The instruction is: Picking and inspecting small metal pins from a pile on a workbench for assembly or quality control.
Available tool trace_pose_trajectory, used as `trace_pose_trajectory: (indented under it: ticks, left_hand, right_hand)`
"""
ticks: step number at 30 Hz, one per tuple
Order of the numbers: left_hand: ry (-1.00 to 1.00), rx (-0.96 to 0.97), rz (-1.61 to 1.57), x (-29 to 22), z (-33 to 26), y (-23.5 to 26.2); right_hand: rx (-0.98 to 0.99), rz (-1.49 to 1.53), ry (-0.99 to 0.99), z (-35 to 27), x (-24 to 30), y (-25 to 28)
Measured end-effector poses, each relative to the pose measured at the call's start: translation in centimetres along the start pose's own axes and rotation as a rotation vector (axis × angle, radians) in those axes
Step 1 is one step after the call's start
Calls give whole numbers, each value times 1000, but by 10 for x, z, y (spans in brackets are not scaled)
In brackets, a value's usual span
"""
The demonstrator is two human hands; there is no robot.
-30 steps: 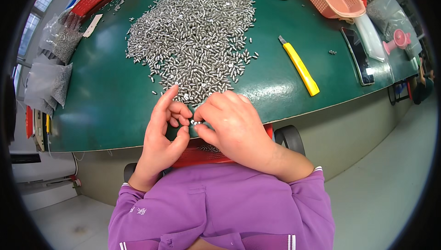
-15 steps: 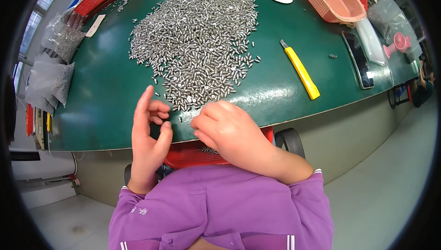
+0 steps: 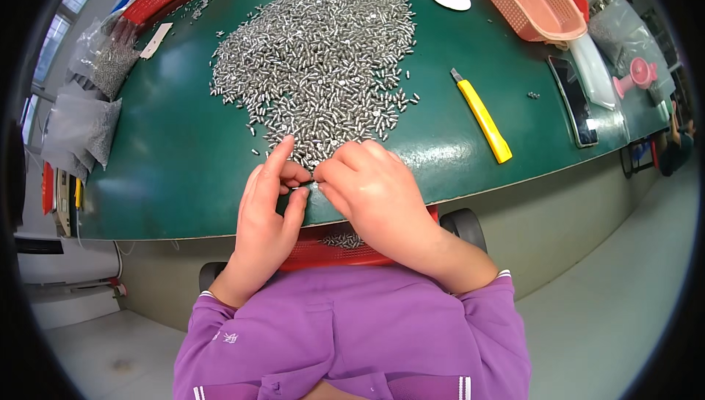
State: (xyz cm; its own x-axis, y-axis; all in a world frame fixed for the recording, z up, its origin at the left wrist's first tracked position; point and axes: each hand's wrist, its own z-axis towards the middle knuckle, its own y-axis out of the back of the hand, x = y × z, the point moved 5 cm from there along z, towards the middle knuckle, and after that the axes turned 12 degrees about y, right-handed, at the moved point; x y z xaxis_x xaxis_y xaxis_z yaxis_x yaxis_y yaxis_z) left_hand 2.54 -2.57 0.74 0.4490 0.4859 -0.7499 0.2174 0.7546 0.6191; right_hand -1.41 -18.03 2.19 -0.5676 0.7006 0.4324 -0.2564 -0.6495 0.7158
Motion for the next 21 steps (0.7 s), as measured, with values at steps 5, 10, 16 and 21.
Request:
trace_pose_trajectory:
  ticks: [5, 10, 16, 21]
  left_hand:
    - [-8, 41, -34, -2, 0, 0]
    - [-1, 70, -79, -2, -1, 1]
    - [-16, 84, -16, -8, -6, 9]
    - [6, 114, -8, -7, -7, 7]
  right_hand:
    - [7, 57, 24, -1, 1, 2]
    - [13, 115, -9, -1, 3, 3]
    - [8, 69, 29, -1, 5, 0]
    - [-4, 121, 81, -2, 5, -3]
